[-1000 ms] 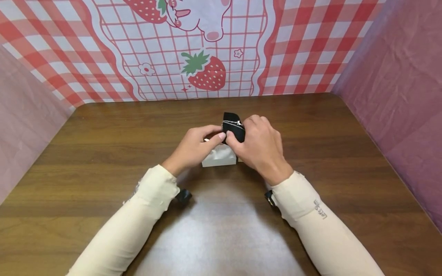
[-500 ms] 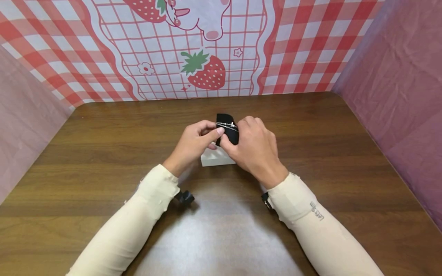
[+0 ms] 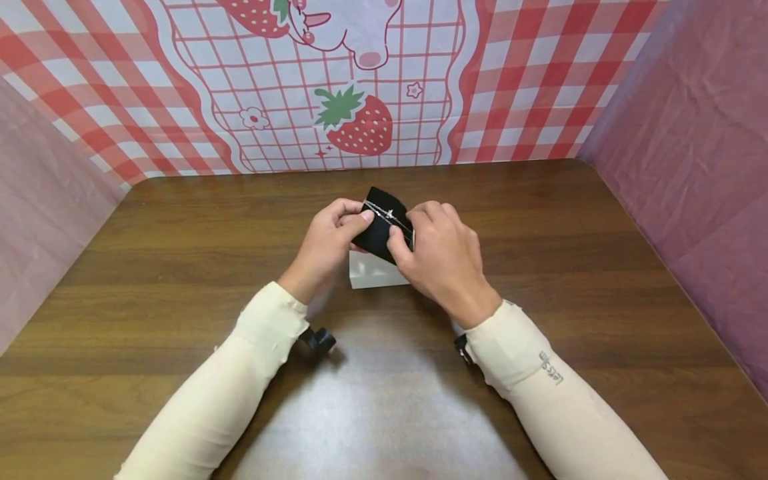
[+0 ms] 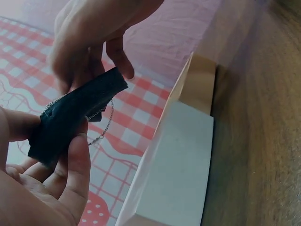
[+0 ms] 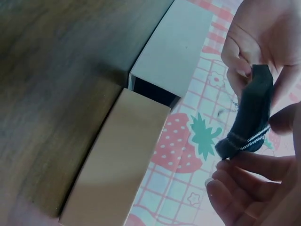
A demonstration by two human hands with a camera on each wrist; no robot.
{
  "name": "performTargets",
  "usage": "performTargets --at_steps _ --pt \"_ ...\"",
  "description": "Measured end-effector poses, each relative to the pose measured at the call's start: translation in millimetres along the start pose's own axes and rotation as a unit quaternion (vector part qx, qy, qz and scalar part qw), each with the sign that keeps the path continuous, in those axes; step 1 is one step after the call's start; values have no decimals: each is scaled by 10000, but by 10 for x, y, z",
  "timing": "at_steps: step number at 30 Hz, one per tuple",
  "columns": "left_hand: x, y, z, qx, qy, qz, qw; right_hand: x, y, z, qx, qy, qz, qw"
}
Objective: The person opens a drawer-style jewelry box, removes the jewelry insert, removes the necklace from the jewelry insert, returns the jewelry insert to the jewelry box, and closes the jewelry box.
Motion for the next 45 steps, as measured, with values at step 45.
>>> performTargets --at_steps 45 --pt "-29 42 75 940 694 16 9931 -2 103 98 -511 442 -541 9962"
Point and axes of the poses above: each hand's wrist, its own x-axis away from the middle knuckle, its own y-axis out of the back of the hand, z = x × y, the point moved 9 cm from there along -x, towards the middle knuckle, and after that the axes turned 9 degrees about -z, right-handed, at the moved point
